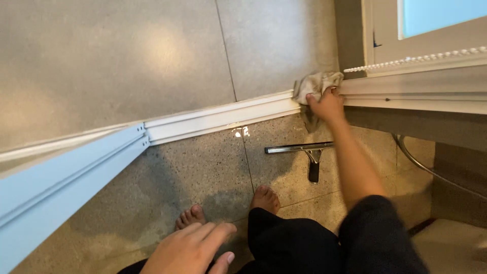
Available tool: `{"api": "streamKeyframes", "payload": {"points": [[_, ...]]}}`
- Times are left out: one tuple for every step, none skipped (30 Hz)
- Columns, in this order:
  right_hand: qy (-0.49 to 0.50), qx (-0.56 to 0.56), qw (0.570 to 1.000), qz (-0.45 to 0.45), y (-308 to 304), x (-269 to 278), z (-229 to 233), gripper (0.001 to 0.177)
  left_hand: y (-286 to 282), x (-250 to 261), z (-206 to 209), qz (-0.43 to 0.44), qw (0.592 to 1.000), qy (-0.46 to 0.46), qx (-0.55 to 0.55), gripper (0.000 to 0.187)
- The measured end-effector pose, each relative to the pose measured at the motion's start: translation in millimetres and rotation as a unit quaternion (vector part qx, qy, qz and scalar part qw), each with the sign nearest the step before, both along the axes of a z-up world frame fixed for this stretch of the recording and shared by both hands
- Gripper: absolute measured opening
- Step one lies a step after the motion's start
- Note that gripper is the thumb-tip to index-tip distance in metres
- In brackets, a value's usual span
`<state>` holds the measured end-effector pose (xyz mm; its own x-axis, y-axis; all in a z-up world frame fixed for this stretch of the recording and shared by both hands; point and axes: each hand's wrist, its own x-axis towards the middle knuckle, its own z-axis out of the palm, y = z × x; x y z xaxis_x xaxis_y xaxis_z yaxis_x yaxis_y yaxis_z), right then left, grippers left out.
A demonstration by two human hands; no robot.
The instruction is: The person cleans the glass door and floor tracks of a shower or bathroom area using a squeegee and cloth.
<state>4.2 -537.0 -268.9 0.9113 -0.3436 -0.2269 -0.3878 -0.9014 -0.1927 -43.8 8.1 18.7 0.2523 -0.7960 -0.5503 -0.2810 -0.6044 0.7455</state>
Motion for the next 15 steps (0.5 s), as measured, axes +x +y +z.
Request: {"api": "streamKeyframes", "payload": {"points": [[-0.082,-0.109,0.99,-0.036,24.7,2.1,-6.2,0.053,3.3,-2.7,-1.7,0.011,1.0,-0.004,-0.005,0.046],[-0.164,-0.213,0.96,-0.072,49.4,3.4,-12.5,0.046,6.7,-5.6,-3.8,0.021,1.0,-0.008,-0.01,0.047],[-0.158,-0.209,0.963,-0.068,74.7,9.5,5.5,0.046,2.5,-1.6,7.3,0.024,1.0,-0.001,-0.005,0.047],[-0.116,-0.017,0.972,-0.203,98.9,15.2,24.6,0.044,-2.6,2.1,18.9,0.031,0.999,0.024,0.003,0.048],[-0.075,0.173,0.924,-0.333,118.6,25.4,46.4,0.046,-8.5,11.1,27.4,0.031,0.999,0.041,0.006,0.049],[-0.077,0.172,0.923,-0.335,140.4,23.2,59.3,0.046,-12.1,12.2,31.2,0.027,0.999,0.039,0.005,0.049],[-0.016,0.095,0.981,-0.168,158.2,28.6,74.0,0.036,-19.0,15.3,34.4,0.02,0.999,0.043,0.023,0.05],[0.047,0.011,0.999,0.005,175.5,33.6,88.7,0.048,-26.6,18.2,38.0,0.013,0.998,0.047,0.04,0.051],[0.044,0.009,0.999,-0.001,186.3,28.2,55.3,0.048,-26.8,14.9,35.1,0.007,0.998,0.043,0.039,0.051],[0.028,0.106,0.994,0.021,196.1,23.7,20.6,0.027,-27.7,11.8,30.9,0.004,0.999,0.033,0.035,0.051],[0.012,0.201,0.979,0.041,205.3,16.8,-14.9,0.02,-29.0,8.5,26.6,-0.002,0.999,0.024,0.032,0.05],[0.009,0.2,0.979,0.033,214.5,23.0,13.7,0.02,-25.6,2.3,16.9,-0.01,0.999,0.022,0.03,0.05],[0.023,0.326,0.945,-0.031,227.6,26.2,41.3,0.023,-19.4,-4.6,8.2,-0.008,0.999,0.012,0.032,0.05],[0.034,0.445,0.89,-0.096,242.2,30.9,68.5,0.032,-11.0,-10.8,-0.6,-0.005,0.999,0.002,0.033,0.049],[0.036,0.448,0.888,-0.094,212.0,30.6,70.9,0.032,-11.4,-4.3,8.5,-0.003,0.999,0.004,0.036,0.049]]}}
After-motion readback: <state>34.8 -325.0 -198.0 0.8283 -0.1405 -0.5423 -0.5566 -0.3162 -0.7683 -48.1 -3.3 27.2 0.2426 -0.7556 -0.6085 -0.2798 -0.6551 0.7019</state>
